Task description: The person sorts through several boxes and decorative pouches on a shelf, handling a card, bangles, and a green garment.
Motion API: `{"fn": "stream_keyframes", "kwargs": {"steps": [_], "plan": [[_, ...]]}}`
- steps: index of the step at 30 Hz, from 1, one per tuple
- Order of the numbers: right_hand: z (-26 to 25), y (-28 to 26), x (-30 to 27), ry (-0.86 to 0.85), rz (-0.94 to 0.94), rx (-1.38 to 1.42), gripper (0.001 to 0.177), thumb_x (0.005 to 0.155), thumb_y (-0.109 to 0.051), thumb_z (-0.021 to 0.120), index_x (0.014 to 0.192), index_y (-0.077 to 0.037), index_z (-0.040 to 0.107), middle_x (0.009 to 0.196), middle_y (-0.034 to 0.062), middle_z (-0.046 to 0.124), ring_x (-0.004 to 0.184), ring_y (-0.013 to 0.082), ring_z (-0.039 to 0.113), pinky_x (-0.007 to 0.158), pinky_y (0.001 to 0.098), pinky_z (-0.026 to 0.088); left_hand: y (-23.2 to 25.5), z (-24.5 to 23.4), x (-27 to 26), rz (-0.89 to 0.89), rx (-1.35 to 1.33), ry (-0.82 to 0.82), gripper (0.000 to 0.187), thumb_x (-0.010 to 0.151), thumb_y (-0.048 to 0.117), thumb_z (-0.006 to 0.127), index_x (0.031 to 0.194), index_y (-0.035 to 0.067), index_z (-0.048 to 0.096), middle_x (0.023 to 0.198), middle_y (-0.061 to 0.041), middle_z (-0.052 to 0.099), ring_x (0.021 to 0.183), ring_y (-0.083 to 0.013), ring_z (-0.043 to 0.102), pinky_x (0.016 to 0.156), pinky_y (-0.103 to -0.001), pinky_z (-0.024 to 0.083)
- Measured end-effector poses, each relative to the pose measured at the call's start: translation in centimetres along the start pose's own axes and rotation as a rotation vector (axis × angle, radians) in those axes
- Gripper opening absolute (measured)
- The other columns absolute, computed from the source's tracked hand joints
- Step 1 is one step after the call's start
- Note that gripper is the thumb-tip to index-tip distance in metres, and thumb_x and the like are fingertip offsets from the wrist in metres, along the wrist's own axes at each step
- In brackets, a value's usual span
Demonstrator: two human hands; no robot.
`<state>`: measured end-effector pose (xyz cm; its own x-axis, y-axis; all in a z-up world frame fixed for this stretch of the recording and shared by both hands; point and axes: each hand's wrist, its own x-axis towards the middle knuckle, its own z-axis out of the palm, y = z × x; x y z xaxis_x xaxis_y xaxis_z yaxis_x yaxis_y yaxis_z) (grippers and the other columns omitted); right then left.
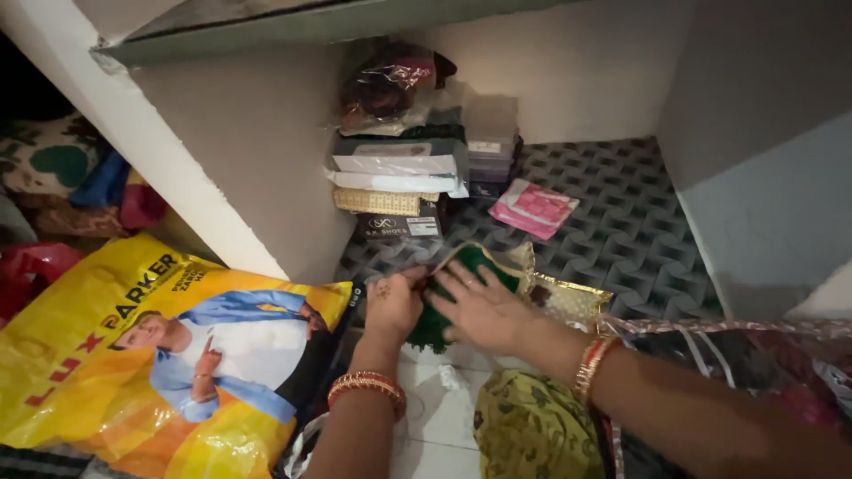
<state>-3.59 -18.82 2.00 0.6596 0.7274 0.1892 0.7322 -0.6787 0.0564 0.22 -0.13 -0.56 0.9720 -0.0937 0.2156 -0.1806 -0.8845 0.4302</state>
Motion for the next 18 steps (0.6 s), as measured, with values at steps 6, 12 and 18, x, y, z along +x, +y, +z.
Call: {"fn": "stream_keyframes", "kwargs": {"steps": [6, 12, 18], "plan": [[2.4, 1.4, 1.0, -0.053, 0.3, -0.061, 0.046, 0.097, -0.035, 0.056, 0.137, -0.013, 0.056, 0.148, 0.0087, 0.049, 0.136, 0.0302, 0.044, 0.109, 0.0589, 0.031, -0.9, 0.6, -1.9, 0.299, -0.151, 0.28, 0.042, 0.075, -0.002, 0.057, 0.107, 0.016, 0.078, 0.103, -0.017, 0.075, 0.095, -0.0385, 0.071, 0.089, -0.045, 0.055], [2.0, 0.0, 1.3, -0.015, 0.425, 0.021, 0.054, 0.08, -0.031, 0.07, 0.13, -0.012, 0.061, 0.147, 0.011, 0.05, 0.132, 0.0307, 0.047, 0.105, 0.0499, 0.035, -0.2, 1.3, -4.2, 0.46, 0.002, 0.068, 0.037, 0.072, 0.004, 0.067, 0.109, 0.007, 0.061, 0.104, -0.017, 0.069, 0.102, -0.0394, 0.065, 0.089, -0.049, 0.048], [3.0, 0.9, -0.9, 0.438, 0.302, 0.437, 0.04, 0.078, -0.029, 0.078, 0.111, -0.01, 0.067, 0.125, 0.0117, 0.061, 0.127, 0.0312, 0.052, 0.107, 0.0451, 0.04, 0.4, 3.5, -2.7, 0.292, 0.186, 0.27, 0.036, 0.078, 0.0, 0.066, 0.111, 0.009, 0.054, 0.113, -0.017, 0.065, 0.109, -0.0389, 0.064, 0.091, -0.046, 0.05]]}}
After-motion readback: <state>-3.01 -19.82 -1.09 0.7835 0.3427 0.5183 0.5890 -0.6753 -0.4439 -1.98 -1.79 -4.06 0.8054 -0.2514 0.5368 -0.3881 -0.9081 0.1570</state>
